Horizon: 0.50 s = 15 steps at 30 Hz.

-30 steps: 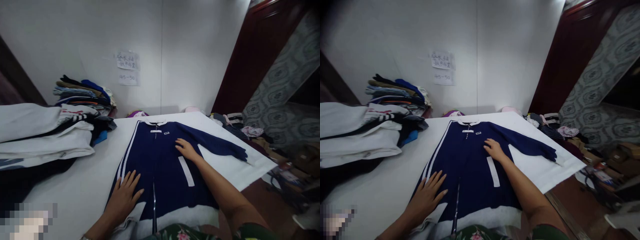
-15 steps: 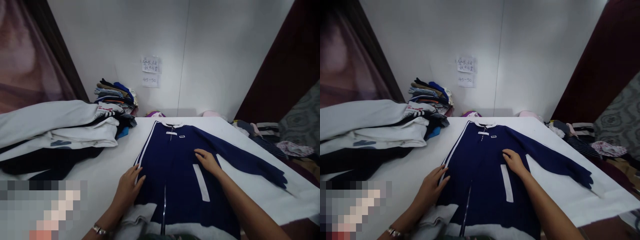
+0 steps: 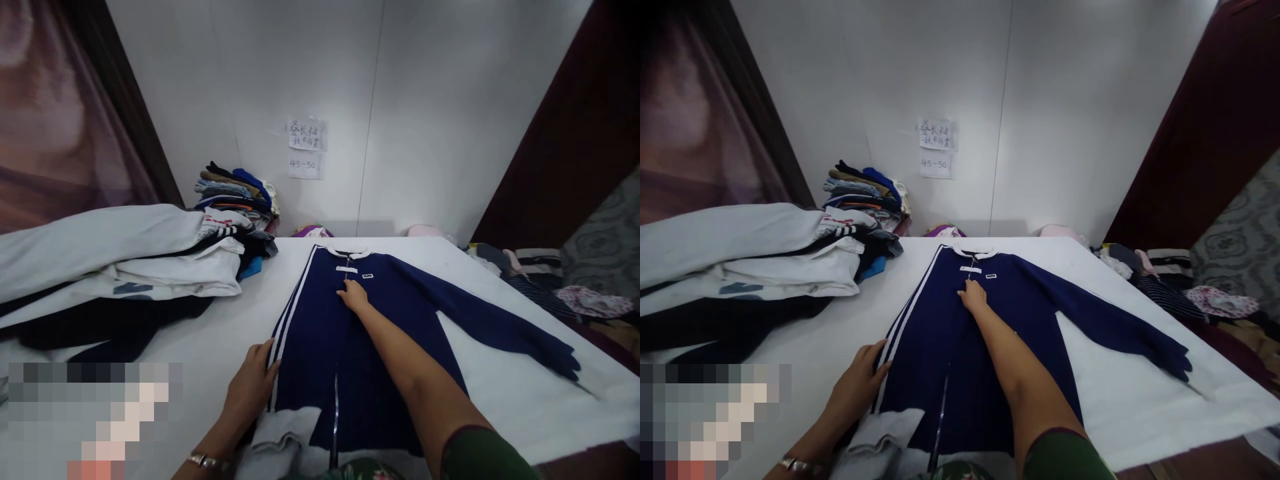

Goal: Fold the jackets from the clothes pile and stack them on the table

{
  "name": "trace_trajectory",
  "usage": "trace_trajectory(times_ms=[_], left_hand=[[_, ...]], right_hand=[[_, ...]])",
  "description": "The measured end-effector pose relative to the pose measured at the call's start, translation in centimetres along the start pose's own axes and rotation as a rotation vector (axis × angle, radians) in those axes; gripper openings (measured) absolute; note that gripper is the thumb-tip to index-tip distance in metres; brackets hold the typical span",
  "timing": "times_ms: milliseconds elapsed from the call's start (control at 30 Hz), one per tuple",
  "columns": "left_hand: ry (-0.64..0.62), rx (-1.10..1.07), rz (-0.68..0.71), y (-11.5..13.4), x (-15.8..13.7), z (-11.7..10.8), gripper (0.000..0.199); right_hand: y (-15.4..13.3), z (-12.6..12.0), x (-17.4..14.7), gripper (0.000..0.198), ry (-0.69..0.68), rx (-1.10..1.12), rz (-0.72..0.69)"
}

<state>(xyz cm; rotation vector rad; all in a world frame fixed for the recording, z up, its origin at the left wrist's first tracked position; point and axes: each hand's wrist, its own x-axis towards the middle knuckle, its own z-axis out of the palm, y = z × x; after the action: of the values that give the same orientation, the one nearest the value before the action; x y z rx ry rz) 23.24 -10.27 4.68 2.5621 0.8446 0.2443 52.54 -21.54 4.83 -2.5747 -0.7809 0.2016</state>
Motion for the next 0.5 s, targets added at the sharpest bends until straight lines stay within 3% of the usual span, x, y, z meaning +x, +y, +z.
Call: trace_trajectory(times_ms=[100, 200, 333, 500], left_hand=[[0.024, 0.025, 0.018, -0.4, -0.1, 0.2, 0.050], [0.070, 0.028, 0.062, -1.3, 0.2, 0.8, 0.056], [0.100, -0.008, 0.131, -2.8, 1.1, 1.6, 0.059], [0.105, -0.035, 0.192, -4.0, 2.6, 2.5, 0.048]], right_hand=[[0.6, -0.3, -0.3, 0.048, 0.003, -0.005, -0.028], [3.5, -2.7, -0.8, 0.049, 0.027, -0.017, -0.054], [12.0, -8.7, -3.8, 0.040, 0.173, -0.103, 0.102], [24.3, -15.7, -11.8, 0.035, 0.376, -0.229, 0.529]])
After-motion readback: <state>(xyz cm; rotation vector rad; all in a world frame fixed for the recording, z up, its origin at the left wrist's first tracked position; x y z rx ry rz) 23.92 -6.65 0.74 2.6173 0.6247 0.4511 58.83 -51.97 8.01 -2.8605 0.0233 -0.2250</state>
